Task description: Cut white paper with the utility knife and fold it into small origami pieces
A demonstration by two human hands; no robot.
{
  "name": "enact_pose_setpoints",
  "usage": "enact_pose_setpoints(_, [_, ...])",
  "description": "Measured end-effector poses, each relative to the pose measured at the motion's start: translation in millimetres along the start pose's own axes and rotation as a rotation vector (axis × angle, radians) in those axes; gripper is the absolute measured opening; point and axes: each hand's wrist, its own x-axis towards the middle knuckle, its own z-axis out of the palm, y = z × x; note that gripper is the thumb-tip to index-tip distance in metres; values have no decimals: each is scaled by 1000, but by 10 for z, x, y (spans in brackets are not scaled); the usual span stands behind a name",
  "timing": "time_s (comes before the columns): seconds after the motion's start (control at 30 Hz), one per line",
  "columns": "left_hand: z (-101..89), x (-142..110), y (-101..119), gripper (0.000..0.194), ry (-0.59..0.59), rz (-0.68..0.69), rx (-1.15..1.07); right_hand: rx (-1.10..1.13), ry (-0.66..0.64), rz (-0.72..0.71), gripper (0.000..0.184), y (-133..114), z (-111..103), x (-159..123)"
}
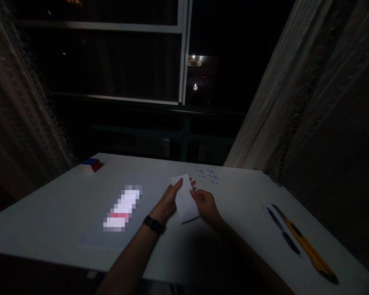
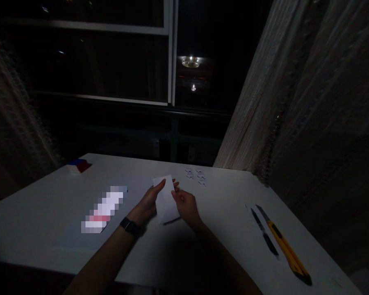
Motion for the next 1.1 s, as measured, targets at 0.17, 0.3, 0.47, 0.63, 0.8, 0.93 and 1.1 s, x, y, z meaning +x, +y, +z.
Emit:
enact_pose_setpoints(0.17, [-23, 19, -17, 36, 35, 18, 29, -177, -71, -37, 46, 59, -15, 30])
enact_pose_setpoints(0.3, [-39, 38, -14, 34, 45, 17, -6, -150, -108, -17, 45, 70, -8, 42])
enact_pose_setpoints(0.47, [-29, 43, 0, 33, 61, -2, -57, -45, -148, 33, 46, 112, 13, 50])
enact_pose_setpoints(0.63, [-32, 57, -4, 35, 68, -23, -96, -147, -141, 1, 46, 122, 6, 47])
enact_pose_setpoints(0.8, [-33, 56, 25, 35, 81, -43, -150, -178, -153, -22, 44, 85, 4, 27])
enact_pose_setpoints(0.93, [-17, 43, 54, 35, 79, -62, -194, -252, -102, -60, 43, 56, 7, 16])
enact_pose_setpoints(1.1, [-29, 41, 61, 33, 62, -55, -213, -281, -116, -74, 46, 33, 10, -1])
